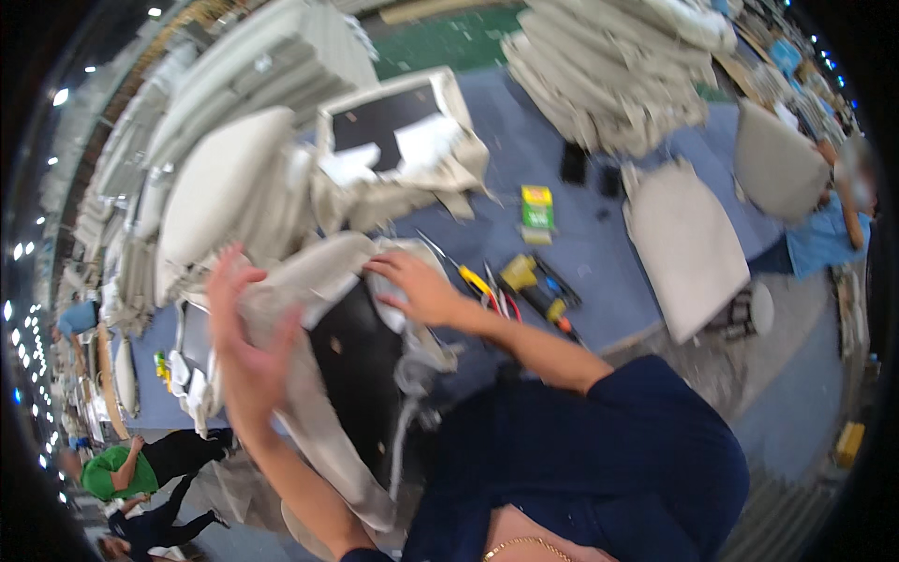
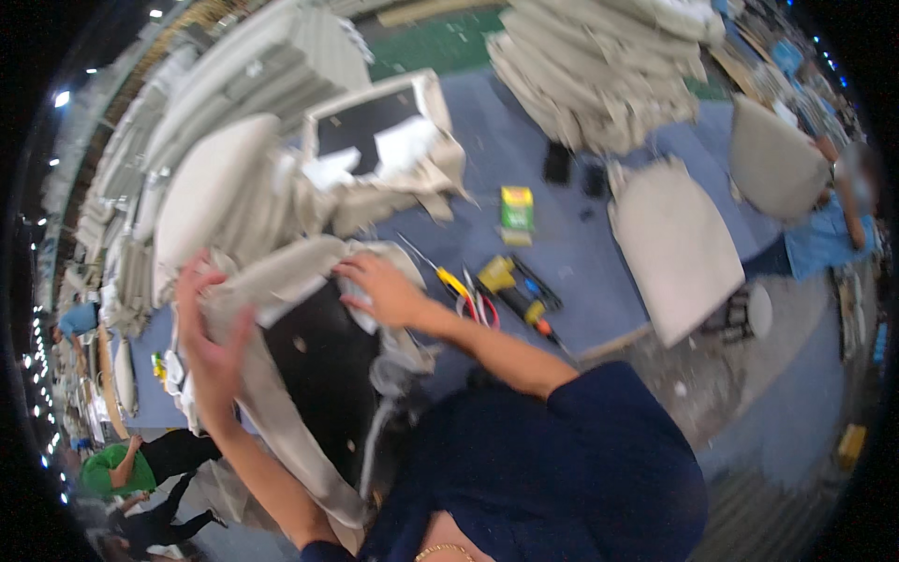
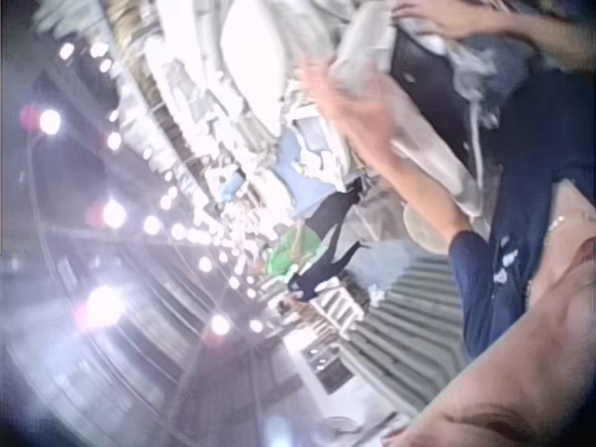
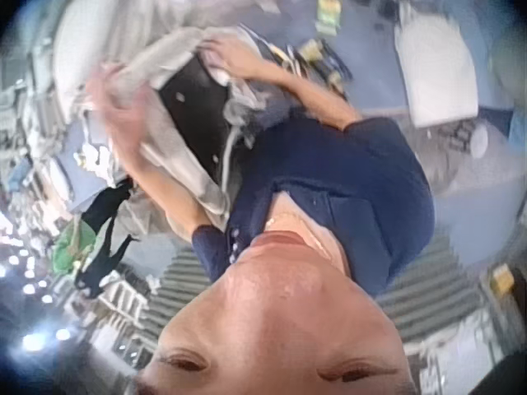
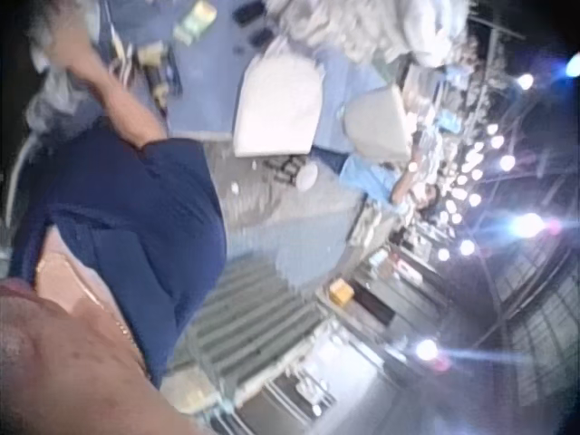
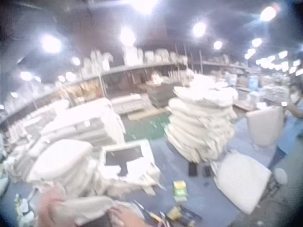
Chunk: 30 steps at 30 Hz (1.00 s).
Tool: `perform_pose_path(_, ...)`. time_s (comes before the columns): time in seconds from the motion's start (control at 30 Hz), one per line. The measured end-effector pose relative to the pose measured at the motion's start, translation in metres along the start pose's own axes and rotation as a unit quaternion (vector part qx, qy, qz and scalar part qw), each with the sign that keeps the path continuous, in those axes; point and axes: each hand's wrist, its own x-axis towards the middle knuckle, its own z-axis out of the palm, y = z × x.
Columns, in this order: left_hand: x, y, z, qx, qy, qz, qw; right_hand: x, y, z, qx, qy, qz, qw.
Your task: The person assembles a cushion by fitting a fabric cover over a foam insert. They use a yellow staple gun to secure the fabric edges to the foam, then trim excess material with scissors. The person also uses a screwdriver to adjust the fabric fit and a needle and thread to sew the seams closed.
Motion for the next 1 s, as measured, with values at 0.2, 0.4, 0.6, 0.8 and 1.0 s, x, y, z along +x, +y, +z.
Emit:
perform_pose_path(0.2, 0.030, -0.046, 0.003, -0.242, -0.032, -0.078, 0.967, -0.156, 0.093, -0.057, -0.109, -0.026, 0.236, 0.965)
perform_pose_path(0.4, 0.005, -0.113, 0.001, -0.430, 0.028, -0.080, 0.899, -0.182, 0.166, -0.140, -0.296, 0.050, 0.365, 0.881)
perform_pose_path(0.6, -0.002, -0.130, -0.021, -0.333, 0.086, -0.137, 0.929, -0.205, 0.236, -0.165, -0.343, -0.034, 0.349, 0.871)
perform_pose_path(0.8, -0.018, -0.178, -0.023, -0.385, 0.199, -0.284, 0.855, -0.216, 0.265, -0.183, -0.458, -0.191, 0.258, 0.829)
perform_pose_path(1.0, -0.001, -0.194, -0.013, -0.362, 0.220, -0.279, 0.862, -0.232, 0.239, -0.207, -0.321, -0.202, 0.325, 0.866)
